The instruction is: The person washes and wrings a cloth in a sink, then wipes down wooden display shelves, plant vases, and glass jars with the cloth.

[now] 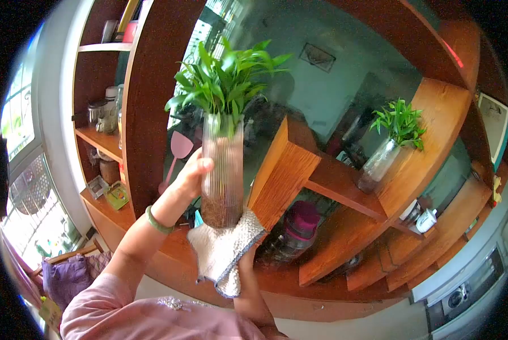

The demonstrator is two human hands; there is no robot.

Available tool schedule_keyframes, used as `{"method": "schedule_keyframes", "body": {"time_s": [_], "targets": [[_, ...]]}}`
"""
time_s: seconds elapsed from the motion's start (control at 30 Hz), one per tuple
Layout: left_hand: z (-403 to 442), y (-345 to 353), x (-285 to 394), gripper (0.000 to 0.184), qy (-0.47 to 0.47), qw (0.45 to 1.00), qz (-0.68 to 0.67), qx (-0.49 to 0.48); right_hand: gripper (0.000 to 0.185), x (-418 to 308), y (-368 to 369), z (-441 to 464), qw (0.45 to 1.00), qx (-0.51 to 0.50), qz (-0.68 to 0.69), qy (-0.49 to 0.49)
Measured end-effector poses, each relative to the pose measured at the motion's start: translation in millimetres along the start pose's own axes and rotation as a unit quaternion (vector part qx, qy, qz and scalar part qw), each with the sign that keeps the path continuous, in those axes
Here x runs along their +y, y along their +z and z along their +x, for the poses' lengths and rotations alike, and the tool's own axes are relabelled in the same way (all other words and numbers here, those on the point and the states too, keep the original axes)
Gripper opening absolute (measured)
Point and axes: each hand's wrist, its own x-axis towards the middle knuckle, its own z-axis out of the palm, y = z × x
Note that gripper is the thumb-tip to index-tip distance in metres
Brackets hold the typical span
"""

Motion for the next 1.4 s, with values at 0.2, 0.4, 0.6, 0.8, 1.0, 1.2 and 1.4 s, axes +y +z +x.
{"method": "schedule_keyframes", "body": {"time_s": [0.2,0.4,0.6,0.8,1.0,1.2,1.4], "targets": [[-9,18,-10,0.082,0.08,0.945,0.313,0.043,0.039,9,5,-19,0.999,0.044,-0.01,-0.016],[-41,47,-24,0.078,0.156,0.899,0.364,0.185,0.043,20,5,-35,0.996,0.039,-0.058,-0.061],[-71,44,-35,0.076,0.077,0.872,0.397,0.275,0.044,22,-22,-11,0.915,0.137,-0.327,-0.194],[-77,53,-32,0.077,-0.01,0.957,0.215,0.195,0.071,-5,21,-22,0.764,-0.052,-0.538,-0.353],[-82,70,-14,0.08,0.006,0.958,0.227,0.177,0.102,9,17,-37,0.765,-0.01,-0.583,-0.274],[-89,71,-14,0.066,-0.09,0.983,0.155,0.05,0.074,-5,22,-39,0.823,0.003,-0.434,-0.367],[-92,48,-46,0.054,-0.068,0.981,0.181,-0.005,0.079,-24,13,-36,0.848,0.067,-0.346,-0.397]]}}
